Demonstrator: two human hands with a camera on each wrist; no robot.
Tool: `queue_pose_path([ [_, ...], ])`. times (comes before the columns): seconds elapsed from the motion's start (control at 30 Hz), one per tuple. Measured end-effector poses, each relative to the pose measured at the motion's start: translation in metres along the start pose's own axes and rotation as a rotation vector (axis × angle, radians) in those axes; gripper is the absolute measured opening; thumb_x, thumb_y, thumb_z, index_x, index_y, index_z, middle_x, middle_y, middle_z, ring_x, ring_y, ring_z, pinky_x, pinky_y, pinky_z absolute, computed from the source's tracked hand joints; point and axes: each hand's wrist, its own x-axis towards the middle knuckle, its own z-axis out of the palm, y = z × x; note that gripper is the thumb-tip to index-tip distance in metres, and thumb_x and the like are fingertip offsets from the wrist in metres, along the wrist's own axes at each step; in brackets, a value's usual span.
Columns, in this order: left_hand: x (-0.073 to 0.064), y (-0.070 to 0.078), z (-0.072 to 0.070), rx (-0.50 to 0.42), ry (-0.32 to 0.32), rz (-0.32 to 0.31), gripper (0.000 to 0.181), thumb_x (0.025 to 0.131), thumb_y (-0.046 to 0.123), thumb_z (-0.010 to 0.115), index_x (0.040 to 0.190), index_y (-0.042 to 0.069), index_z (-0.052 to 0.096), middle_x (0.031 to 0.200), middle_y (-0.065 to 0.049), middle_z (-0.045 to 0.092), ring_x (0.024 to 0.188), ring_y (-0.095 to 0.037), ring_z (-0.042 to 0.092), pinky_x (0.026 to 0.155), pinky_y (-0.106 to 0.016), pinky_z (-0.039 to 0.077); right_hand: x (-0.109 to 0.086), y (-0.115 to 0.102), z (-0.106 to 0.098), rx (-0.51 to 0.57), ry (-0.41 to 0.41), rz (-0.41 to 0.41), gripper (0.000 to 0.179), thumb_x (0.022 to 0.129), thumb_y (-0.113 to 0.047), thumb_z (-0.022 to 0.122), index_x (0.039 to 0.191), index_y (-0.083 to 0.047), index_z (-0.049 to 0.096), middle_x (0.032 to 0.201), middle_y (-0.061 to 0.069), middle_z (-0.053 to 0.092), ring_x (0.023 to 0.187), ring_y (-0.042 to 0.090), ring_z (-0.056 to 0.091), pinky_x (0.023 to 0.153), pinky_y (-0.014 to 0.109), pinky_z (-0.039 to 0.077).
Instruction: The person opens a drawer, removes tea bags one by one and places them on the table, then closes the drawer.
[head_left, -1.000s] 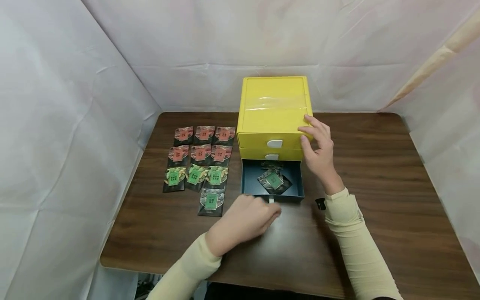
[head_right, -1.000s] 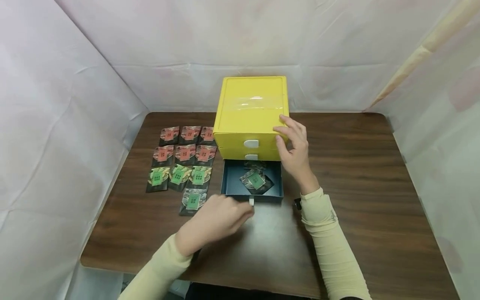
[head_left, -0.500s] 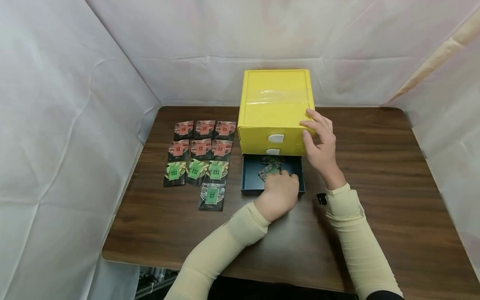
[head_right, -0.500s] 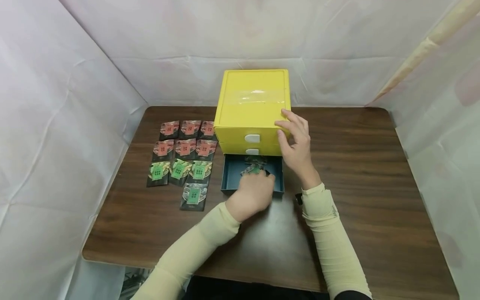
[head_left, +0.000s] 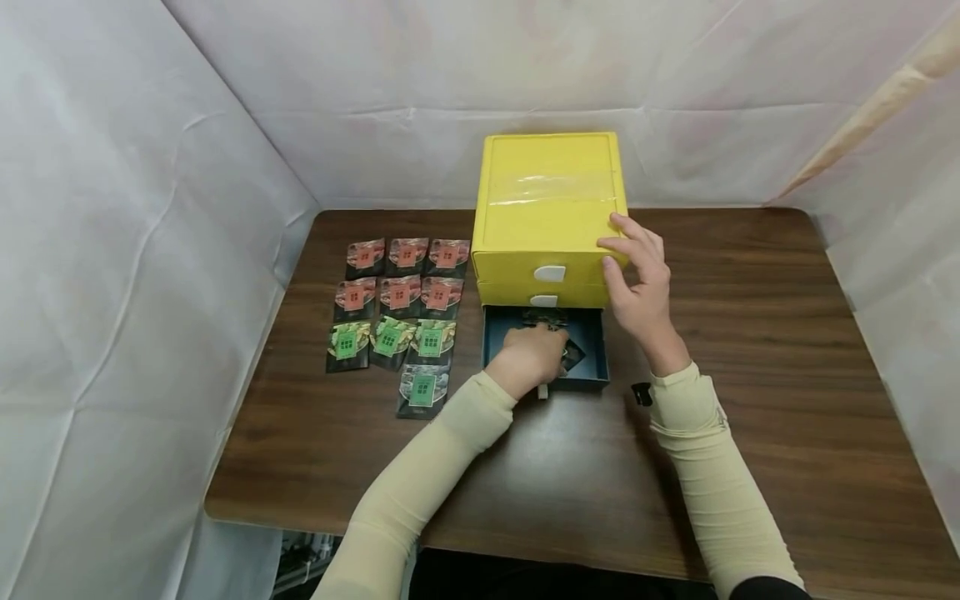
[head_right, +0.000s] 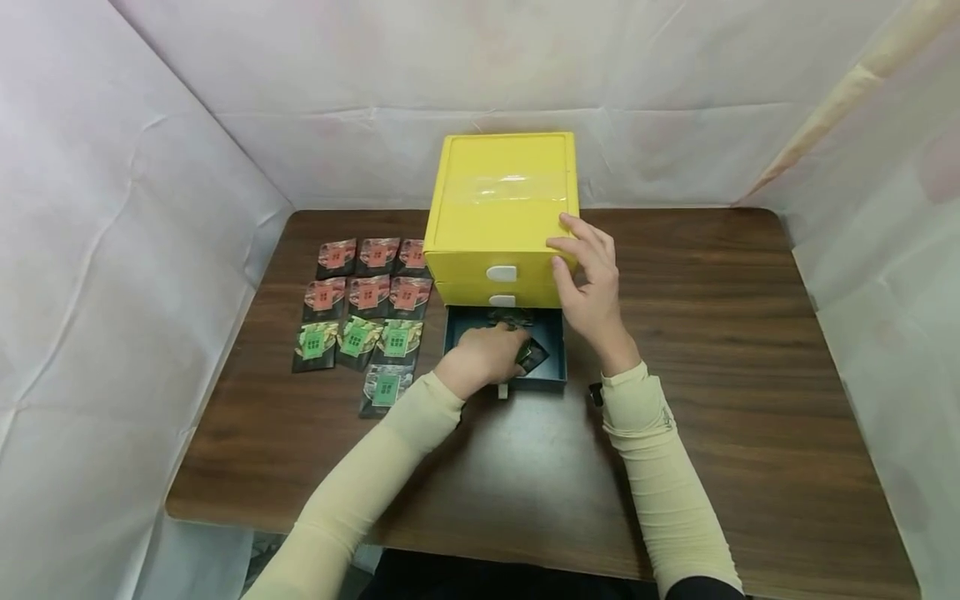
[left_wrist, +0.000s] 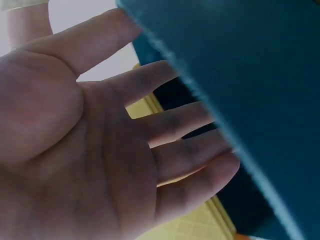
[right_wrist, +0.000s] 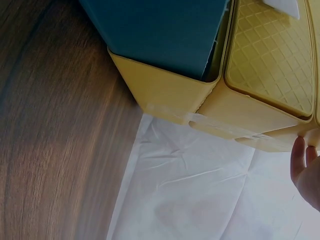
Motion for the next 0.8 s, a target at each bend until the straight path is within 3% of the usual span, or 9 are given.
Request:
queue_pose_path([
  [0.23, 0.018, -0.004, 0.018, 0.042, 0.027, 0.005, 0.056, 0.091, 0.038, 0.068, 0.143, 0.03, 0.048, 0.135, -0.005, 0.051, 0.108, -0.022, 0.057, 0.084, -0.043, 0.049, -0.002, -0.001, -0.003, -0.014, -0.036, -0.017, 0.021, 0.081, 0.017, 0.056, 0.099, 0.014, 0.065, 0.122, 0.036, 0.055, 0.113, 0.054, 0.045, 0.101, 0.047, 0.032],
  [0.43, 0.028, -0.01, 0.03, 0.078, 0.112, 0.016, 0.065, 0.088, 0.036, 0.072, 0.147, 0.03, 0.044, 0.14, -0.009, 0.045, 0.114, -0.03, 0.053, 0.085, -0.043, 0.049, -0.003, -0.003, -0.001, -0.018, -0.036, -0.009, 0.023, 0.079, 0.021, 0.057, 0.098, 0.013, 0.065, 0.122, 0.036, 0.055, 0.114, 0.054, 0.044, 0.101, 0.048, 0.032],
  [0.6, 0.031, -0.013, 0.033, 0.099, 0.172, 0.035, 0.07, 0.085, 0.041, 0.073, 0.147, 0.029, 0.044, 0.137, -0.009, 0.048, 0.11, -0.03, 0.055, 0.077, -0.041, 0.051, -0.004, -0.004, -0.002, -0.016, -0.037, -0.005, 0.024, 0.078, 0.022, 0.057, 0.098, 0.013, 0.065, 0.122, 0.036, 0.055, 0.114, 0.053, 0.044, 0.1, 0.046, 0.032],
  [0.8, 0.035, -0.016, 0.036, 0.135, 0.201, 0.065, 0.066, 0.09, 0.039, 0.067, 0.149, 0.026, 0.041, 0.137, -0.009, 0.049, 0.097, -0.027, 0.06, 0.064, -0.038, 0.052, -0.003, -0.002, -0.003, -0.026, -0.051, -0.014, 0.024, 0.079, 0.02, 0.057, 0.1, 0.013, 0.066, 0.124, 0.035, 0.055, 0.114, 0.053, 0.045, 0.101, 0.047, 0.032],
])
